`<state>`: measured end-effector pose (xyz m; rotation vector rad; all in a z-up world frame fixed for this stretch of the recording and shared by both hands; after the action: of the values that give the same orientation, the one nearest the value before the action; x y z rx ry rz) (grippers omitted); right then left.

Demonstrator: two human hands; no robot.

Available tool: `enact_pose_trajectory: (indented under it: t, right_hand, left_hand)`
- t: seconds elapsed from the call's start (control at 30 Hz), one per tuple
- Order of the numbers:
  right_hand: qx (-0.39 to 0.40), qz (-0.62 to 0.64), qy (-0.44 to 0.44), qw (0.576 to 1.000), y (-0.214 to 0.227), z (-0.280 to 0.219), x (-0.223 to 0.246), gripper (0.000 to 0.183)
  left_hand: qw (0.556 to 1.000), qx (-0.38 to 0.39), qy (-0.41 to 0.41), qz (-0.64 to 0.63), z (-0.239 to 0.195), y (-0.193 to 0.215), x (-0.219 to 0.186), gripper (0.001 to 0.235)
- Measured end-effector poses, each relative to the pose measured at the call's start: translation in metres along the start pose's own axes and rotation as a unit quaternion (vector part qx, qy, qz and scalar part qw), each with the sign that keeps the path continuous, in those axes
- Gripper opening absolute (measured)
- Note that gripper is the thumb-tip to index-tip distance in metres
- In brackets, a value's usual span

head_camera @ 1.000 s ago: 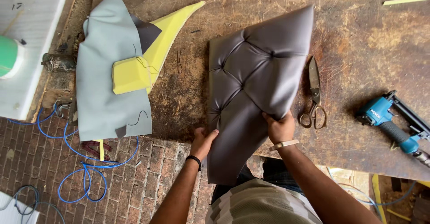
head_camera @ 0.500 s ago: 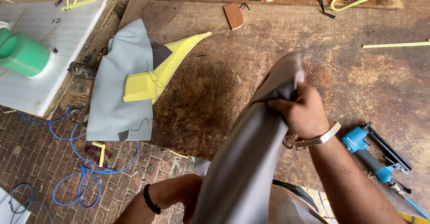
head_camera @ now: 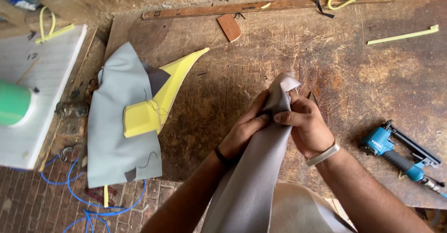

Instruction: The person staples gray fabric onto a triangular cushion base using a pneumatic staple gun, then trims excess fabric with shears. They flip the cushion to check the tufted front and continue securing the edges before setting the finished cushion aside.

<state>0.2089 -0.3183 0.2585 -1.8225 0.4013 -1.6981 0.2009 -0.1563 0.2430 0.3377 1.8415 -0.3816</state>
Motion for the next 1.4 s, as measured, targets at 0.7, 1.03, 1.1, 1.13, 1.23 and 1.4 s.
enact_pose_trajectory:
  t: [0.7,1.03,1.1,1.13,1.23,1.4]
  right_hand:
    - [-0.084,-0.122,-0.195,0.970,-0.005,-0.030,-0.044,0.039]
    - [-0.172,0.066,0.060,0.981,-0.041,-0.005,-0.092,0.043]
    - [-0.172,0.073,0.064,0.980,-0.039,0.004,-0.109,0.044]
    - [-0.175,0.064,0.060,0.981,-0.036,0.010,-0.116,0.046]
    - [-0.169,0.023,0.047,0.984,-0.028,0.018,-0.136,0.050]
    - [-0.148,0.040,0.020,0.988,-0.028,0.035,-0.156,0.044]
  left_hand:
    - [0.926,-0.137,-0.074,0.343,-0.039,0.030,-0.076,0.021]
    - [0.946,-0.050,0.188,-0.258,-0.024,0.080,0.052,0.044]
    - [0.919,0.034,0.237,-0.314,-0.020,0.089,0.077,0.054]
    - [0.901,0.081,0.256,-0.340,-0.014,0.094,0.086,0.065]
    - [0.890,0.199,0.202,-0.358,-0.014,0.100,0.089,0.071]
    - [0.950,0.080,0.242,-0.180,-0.001,0.117,0.071,0.063]
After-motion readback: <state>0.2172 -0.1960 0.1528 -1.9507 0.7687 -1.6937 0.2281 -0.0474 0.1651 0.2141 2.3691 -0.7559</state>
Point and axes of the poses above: each hand's wrist, its own z-axis towards the middle knuckle, its own y-axis out of the back of the hand, x = y × z, the point moved 4 cm from there along z, towards the middle knuckle, and after that the axes turned 12 degrees about y, right-handed, at the moved point
